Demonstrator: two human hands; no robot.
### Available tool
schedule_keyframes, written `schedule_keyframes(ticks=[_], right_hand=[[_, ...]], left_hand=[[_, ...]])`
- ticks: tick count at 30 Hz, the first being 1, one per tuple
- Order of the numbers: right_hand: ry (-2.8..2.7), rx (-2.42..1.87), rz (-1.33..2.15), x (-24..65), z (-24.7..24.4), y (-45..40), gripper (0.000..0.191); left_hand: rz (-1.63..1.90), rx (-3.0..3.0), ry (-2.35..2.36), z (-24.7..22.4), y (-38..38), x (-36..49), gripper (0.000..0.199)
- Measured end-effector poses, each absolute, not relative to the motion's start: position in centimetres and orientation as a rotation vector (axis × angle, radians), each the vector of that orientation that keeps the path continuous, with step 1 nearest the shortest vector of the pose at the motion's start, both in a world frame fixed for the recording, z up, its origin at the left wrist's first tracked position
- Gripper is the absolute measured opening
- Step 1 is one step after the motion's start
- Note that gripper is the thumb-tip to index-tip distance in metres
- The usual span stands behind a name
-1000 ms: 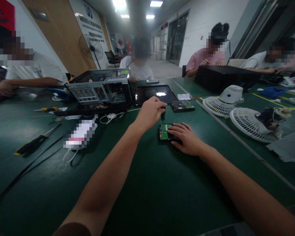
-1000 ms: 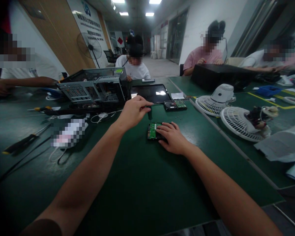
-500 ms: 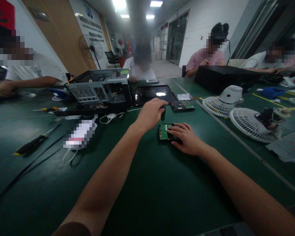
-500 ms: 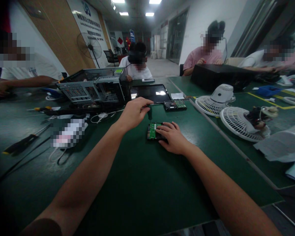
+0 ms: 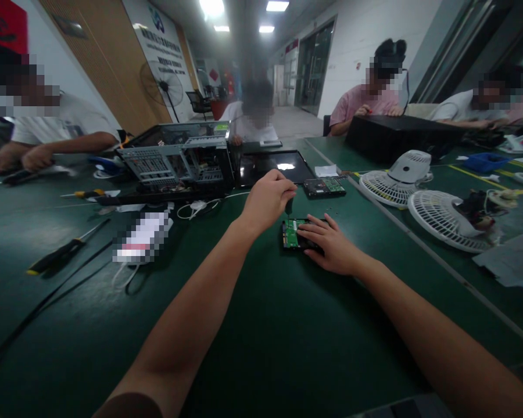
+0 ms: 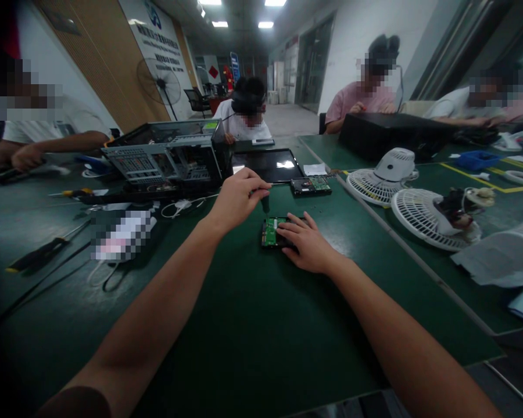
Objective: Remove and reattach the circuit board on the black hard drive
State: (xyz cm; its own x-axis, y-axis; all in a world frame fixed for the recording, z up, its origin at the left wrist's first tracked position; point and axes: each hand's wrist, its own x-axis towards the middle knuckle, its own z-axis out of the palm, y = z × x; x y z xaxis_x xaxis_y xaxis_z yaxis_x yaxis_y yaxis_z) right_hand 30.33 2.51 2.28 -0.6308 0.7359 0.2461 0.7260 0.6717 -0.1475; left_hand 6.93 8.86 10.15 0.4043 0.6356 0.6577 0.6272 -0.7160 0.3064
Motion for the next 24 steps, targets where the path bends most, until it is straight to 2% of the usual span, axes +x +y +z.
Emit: schedule_keyframes(ticks=[8, 19, 24], right_hand=[[-2.632, -1.057, 0.129, 30.03, 2.38, 2.54, 0.060], [-2.602, -1.078, 0.164, 29.70, 2.56, 2.35, 0.056], [-2.599, -1.084, 0.157, 29.61, 2.72, 2.27, 0.057]], left_hand=[[1.198, 2.646, 1.199, 10.40, 8.72, 6.85, 0.012], [1.134, 2.669, 1.224, 10.68, 8.35, 6.75, 0.017], [1.156, 2.653, 1.218, 10.66, 8.39, 6.81, 0.012]])
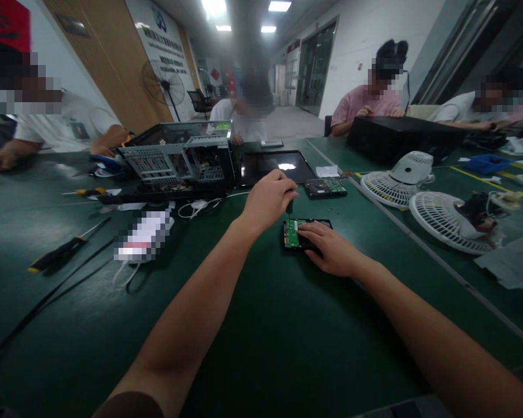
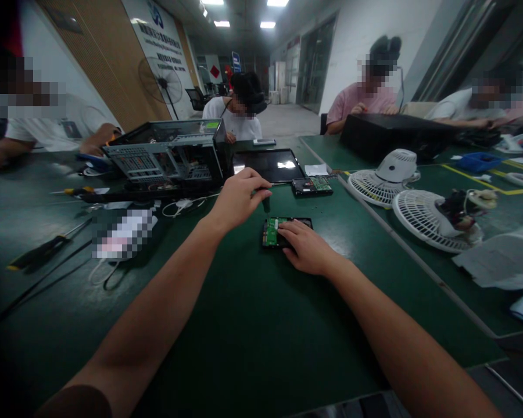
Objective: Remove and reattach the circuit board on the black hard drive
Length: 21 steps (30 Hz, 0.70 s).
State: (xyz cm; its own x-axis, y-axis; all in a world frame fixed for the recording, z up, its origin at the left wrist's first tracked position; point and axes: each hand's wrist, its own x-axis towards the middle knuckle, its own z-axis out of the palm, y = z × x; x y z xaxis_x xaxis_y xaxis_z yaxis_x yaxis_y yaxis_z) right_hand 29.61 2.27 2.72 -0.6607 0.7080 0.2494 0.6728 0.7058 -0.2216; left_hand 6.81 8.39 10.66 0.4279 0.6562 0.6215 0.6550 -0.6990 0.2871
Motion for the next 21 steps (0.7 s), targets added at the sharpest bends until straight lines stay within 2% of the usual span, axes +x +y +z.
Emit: schedule_keyframes(ticks=[21], right_hand=[[-2.561, -1.121, 0.143, 29.10, 2.29, 2.13, 0.054]], left_hand=[[1.175, 2.656, 1.198, 10.70, 8.46, 6.83, 0.010]])
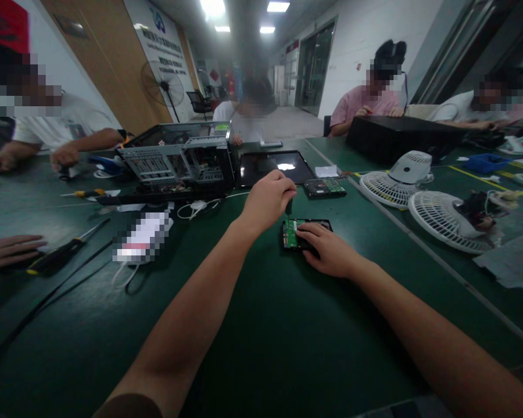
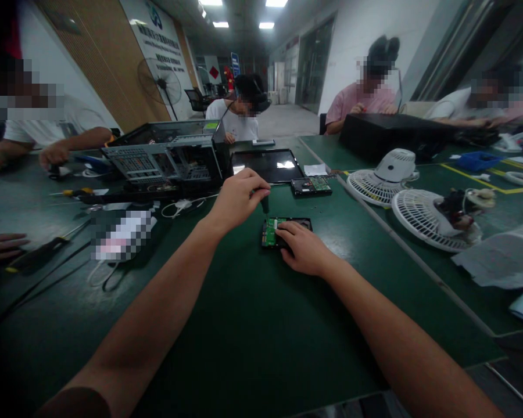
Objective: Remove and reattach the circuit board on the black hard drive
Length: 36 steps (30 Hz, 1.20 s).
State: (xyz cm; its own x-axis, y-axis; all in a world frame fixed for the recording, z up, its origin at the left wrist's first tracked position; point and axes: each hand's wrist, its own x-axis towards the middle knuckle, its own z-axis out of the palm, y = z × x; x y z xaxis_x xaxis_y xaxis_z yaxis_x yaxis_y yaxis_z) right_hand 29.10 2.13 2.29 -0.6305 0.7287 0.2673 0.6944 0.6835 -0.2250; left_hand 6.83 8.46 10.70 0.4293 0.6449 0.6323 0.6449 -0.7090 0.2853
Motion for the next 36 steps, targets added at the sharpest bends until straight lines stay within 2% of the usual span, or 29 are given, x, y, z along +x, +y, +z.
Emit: schedule_keyframes(ticks=[18, 26, 36], right_hand=[[-2.571, -1.124, 0.086, 29.4, 2.2, 2.3, 0.055], [-2.564, -1.257, 0.064, 29.9, 2.2, 2.2, 0.053], [-2.611, -1.325, 0.121, 30.3, 2.3, 2.2, 0.059]], left_hand=[[1.223, 2.581, 1.124, 10.8, 8.3, 6.8, 0.002], [1.240, 2.590, 1.119, 10.7, 8.5, 6.9, 0.002], [1.230, 2.584, 1.130, 10.7, 8.4, 6.9, 0.004]])
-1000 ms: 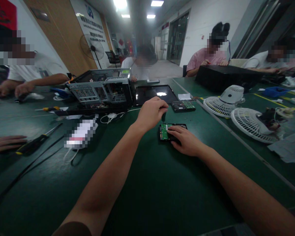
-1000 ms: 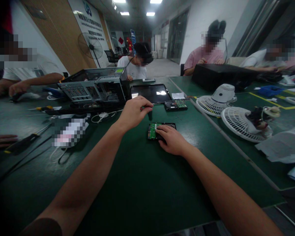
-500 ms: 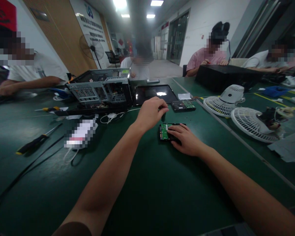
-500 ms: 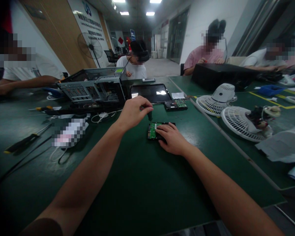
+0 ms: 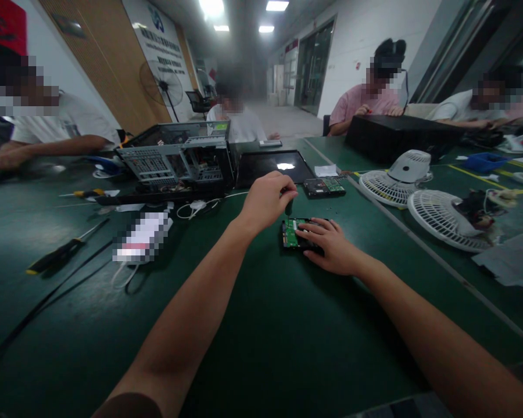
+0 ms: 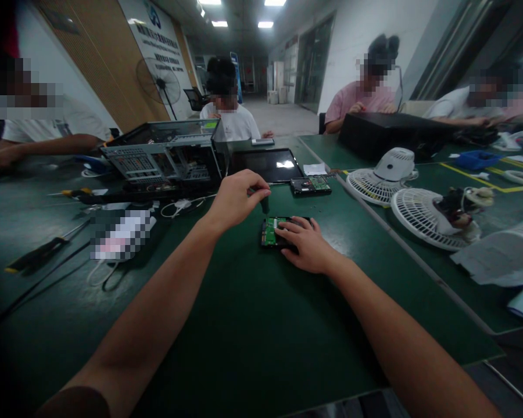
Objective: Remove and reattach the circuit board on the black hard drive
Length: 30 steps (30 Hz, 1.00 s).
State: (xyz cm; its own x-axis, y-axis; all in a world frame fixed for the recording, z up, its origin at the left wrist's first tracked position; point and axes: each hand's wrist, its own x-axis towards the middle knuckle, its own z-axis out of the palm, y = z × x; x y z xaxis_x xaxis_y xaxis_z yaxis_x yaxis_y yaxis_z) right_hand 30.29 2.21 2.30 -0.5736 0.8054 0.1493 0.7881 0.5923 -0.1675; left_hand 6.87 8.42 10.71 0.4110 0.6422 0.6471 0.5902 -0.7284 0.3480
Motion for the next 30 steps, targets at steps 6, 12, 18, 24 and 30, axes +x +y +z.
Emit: schedule_keyframes(ticks=[6, 12, 18, 24, 30], right_hand=[[-2.609, -1.366, 0.131, 30.6, 2.2, 2.3, 0.062], [-2.620, -1.365, 0.124, 30.9, 2.4, 2.4, 0.061], [-2.612, -1.373, 0.095, 31.2, 2.4, 2.5, 0.062], [-2.601, -1.432, 0.155, 31.4, 2.3, 2.5, 0.066], [-2.624, -1.430, 0.181, 31.8, 2.2, 2.9, 0.070]], left_hand=[[1.229, 2.589, 1.134, 10.7, 8.4, 6.9, 0.006], [1.250, 2.595, 1.117, 10.6, 8.5, 6.9, 0.004], [1.234, 2.592, 1.130, 10.7, 8.5, 6.8, 0.005], [1.233, 2.605, 1.124, 10.7, 8.5, 6.9, 0.006], [1.232, 2.618, 1.123, 10.7, 8.4, 6.8, 0.006]])
